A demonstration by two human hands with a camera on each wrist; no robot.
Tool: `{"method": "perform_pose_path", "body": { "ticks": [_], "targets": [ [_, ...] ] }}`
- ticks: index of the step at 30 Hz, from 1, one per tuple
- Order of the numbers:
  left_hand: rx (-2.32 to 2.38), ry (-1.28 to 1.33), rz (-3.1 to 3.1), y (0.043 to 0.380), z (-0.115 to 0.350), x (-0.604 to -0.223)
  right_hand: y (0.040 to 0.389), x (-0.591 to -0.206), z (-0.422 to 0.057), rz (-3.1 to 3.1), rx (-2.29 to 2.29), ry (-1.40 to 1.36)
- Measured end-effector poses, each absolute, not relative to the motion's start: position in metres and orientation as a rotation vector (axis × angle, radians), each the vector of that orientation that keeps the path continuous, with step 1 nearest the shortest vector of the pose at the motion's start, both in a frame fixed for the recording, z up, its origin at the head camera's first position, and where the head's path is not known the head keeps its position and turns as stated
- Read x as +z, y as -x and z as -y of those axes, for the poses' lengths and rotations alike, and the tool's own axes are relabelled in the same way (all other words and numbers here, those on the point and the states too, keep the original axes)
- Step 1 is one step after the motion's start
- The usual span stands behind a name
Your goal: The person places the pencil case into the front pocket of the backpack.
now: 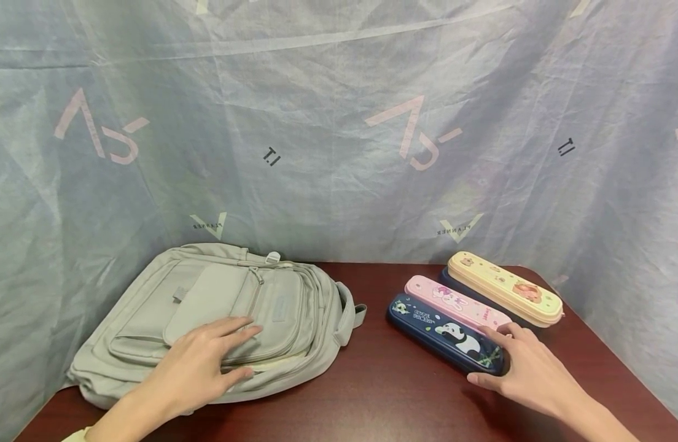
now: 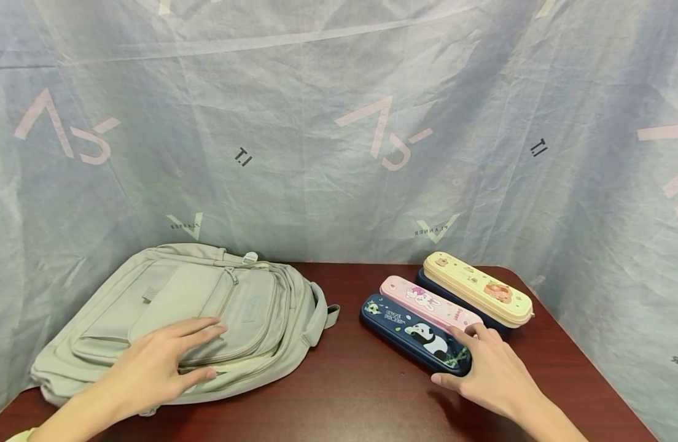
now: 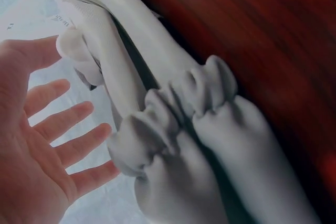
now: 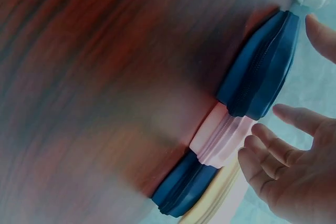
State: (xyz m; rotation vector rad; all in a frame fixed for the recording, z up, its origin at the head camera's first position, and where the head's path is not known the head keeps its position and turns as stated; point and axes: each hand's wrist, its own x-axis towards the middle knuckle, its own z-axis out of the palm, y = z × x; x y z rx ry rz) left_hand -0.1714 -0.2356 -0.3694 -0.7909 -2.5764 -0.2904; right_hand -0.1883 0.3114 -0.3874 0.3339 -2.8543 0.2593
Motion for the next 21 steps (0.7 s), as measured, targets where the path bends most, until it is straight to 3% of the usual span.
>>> {"method": "perform_pose_path", "body": {
  "ticks": [21],
  "targets": [
    [-0.315,1.109,2.313,0.181,0.224,-0.378,0.194,-0.391,-0.324,2.913,0.537,-0.311]
  ]
}}
